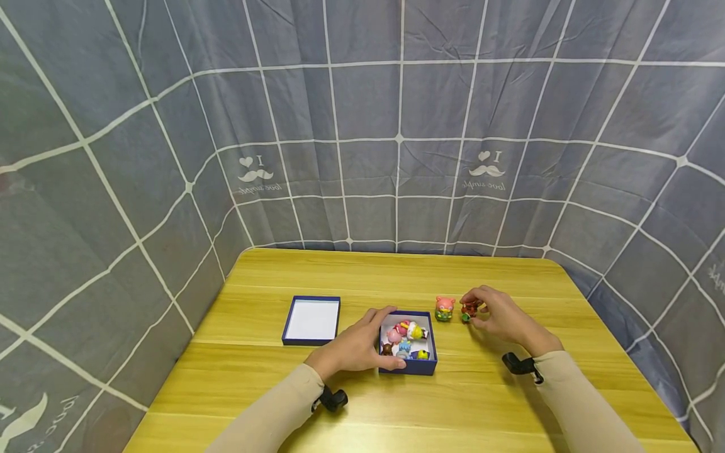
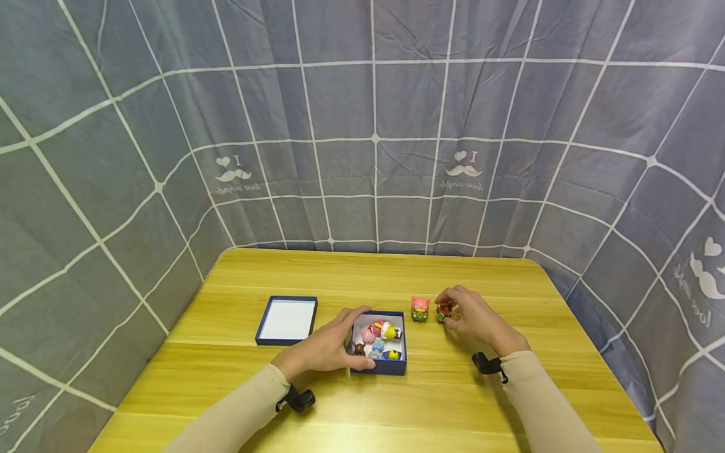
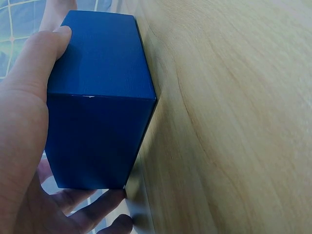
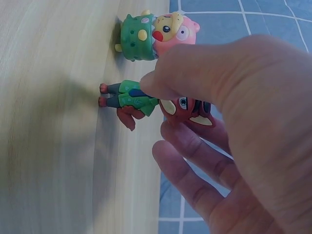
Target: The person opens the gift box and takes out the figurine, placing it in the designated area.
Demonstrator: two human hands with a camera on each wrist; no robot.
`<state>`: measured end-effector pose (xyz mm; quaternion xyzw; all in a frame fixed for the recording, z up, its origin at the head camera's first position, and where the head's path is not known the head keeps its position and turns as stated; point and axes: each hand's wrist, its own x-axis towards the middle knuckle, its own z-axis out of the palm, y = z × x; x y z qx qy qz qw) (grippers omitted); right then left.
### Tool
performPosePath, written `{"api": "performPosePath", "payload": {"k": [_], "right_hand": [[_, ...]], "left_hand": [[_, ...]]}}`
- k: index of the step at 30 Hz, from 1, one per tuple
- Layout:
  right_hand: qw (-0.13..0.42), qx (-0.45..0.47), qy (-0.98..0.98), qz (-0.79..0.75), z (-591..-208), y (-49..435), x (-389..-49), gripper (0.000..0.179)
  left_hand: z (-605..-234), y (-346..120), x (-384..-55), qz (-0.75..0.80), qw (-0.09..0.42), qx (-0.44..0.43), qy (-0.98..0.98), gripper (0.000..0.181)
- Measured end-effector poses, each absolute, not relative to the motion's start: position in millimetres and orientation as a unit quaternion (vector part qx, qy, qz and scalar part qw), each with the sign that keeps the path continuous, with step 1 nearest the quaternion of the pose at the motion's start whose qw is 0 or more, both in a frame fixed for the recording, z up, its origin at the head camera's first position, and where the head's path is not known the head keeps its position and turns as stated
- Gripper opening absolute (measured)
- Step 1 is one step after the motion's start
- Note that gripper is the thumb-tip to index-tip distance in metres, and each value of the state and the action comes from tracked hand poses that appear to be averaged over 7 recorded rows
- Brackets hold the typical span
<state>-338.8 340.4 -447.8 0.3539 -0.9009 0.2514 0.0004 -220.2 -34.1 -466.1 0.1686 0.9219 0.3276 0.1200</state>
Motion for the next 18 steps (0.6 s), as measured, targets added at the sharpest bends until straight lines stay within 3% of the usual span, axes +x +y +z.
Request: {"api": "performPosePath", "payload": {"k": [18], "right_hand": [[0.003, 0.349, -0.903, 0.250, -446.9, 340.3, -338.1, 0.040]], "left_hand": [[-465.9, -34.2, -220.4, 0.327, 0.124, 0.166, 0.922, 0.126]]}}
